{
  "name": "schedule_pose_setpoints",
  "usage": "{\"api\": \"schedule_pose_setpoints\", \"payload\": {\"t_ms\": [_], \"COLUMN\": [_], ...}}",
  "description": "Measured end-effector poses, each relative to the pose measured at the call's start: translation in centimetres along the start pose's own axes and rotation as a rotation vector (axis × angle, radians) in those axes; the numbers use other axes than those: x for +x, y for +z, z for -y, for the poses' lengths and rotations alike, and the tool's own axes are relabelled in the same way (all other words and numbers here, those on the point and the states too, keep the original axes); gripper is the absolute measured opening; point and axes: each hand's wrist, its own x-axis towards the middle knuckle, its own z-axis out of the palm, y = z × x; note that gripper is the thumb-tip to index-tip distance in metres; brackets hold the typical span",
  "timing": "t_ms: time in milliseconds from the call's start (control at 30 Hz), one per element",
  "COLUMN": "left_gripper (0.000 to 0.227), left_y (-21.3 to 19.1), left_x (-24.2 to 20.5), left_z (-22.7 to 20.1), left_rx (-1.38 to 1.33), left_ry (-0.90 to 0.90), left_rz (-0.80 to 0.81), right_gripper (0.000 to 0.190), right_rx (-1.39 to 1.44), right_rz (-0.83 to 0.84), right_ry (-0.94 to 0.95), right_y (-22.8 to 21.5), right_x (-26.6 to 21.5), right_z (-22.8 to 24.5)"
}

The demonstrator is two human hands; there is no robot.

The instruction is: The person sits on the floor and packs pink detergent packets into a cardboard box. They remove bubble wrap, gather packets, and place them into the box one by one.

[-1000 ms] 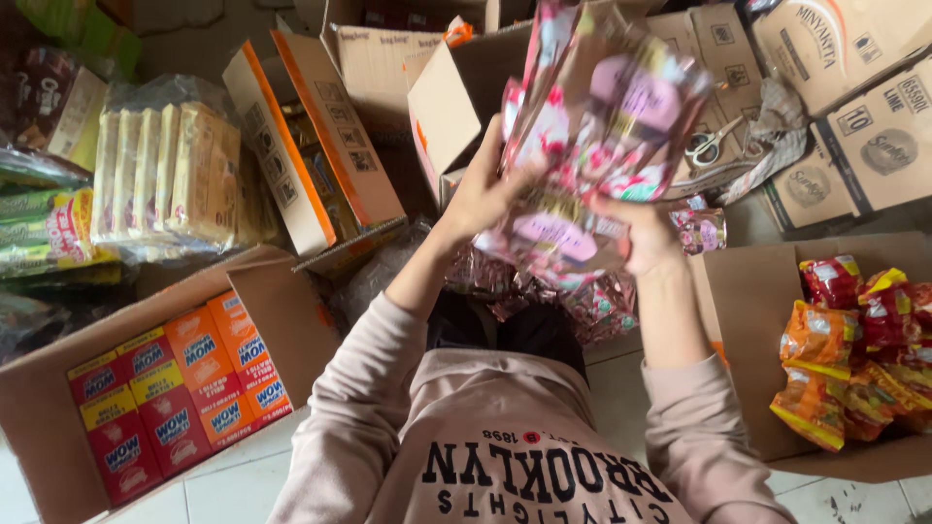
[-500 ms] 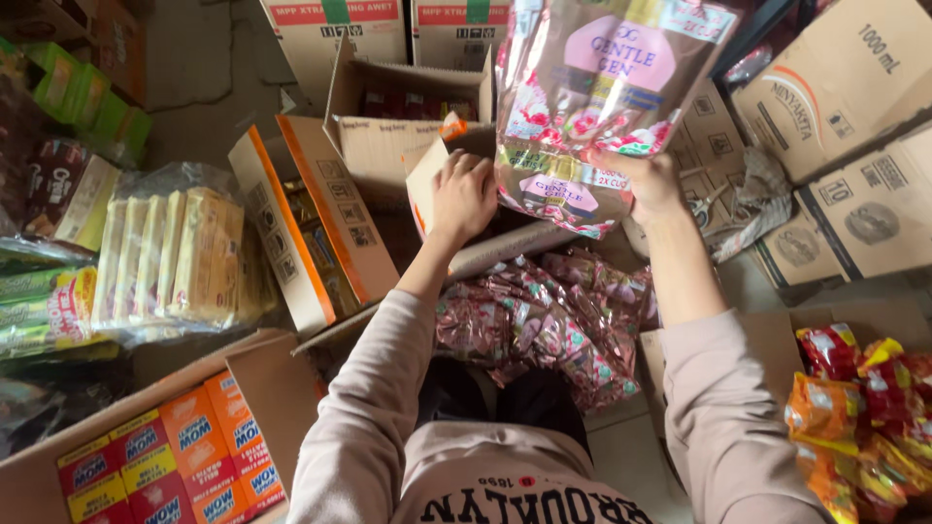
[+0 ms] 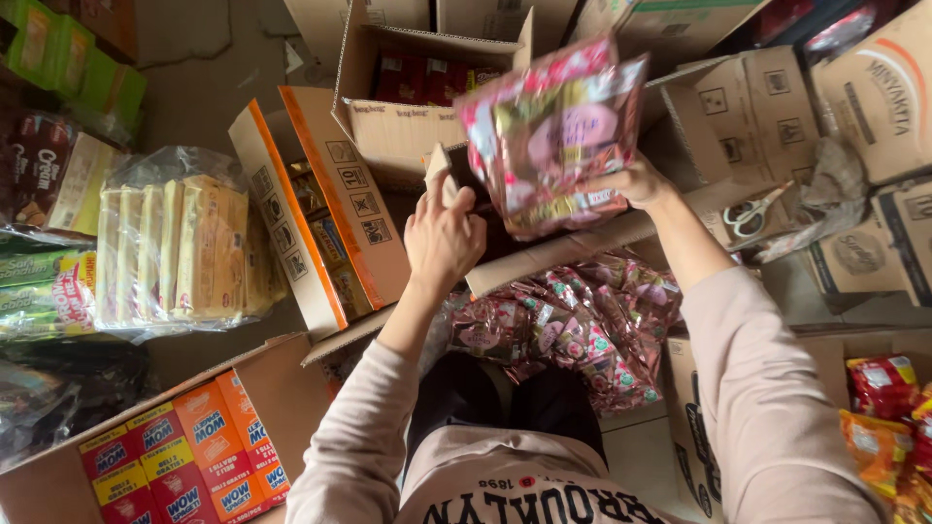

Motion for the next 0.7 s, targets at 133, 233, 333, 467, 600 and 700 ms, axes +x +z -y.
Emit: {"api": "schedule_pose_setpoints", "payload": {"t_ms": [133,233,333,467,600,700], "left_gripper": [0.029,0.024,0.02,0.014,0.013,0.011], "left_y": [-1.4,-1.4,-1.0,-0.8,-1.4,-2.0], "left_x": [-1.3,-2.2,-2.9,-3.0,-3.3,-3.0], "left_z": [1.1,1.8,2.2,2.7,2.7,2.2], "left_rx": [-0.207,-0.317,-0.4,-0.561,-0.542,-0.528], "left_ry": [-0.083,-0.145,-0.078,-0.149,-0.163,-0.209], "left_rz": [0.005,0.001,-0.112,-0.093,-0.074,-0.038], "right_gripper": [0.074,0.075,0.067,0.049,0.047,0.045], "right_rx": [-0.06,-0.11,-0.159,-0.327,-0.263,-0.301], "right_rz": [0.119,0.17,0.301,0.258,0.266,0.332], "right_ry": [0.113,0.268,0.387,0.751,0.833,0.878], "right_y": [-1.2,-2.5,-4.2,-5.2,-4.4,-2.4], "right_x": [1.7,3.6,6.5,8.9,10.1,10.5], "right_z": [-2.6,-6.1,-10.7,-16.0,-18.7,-19.9]}}
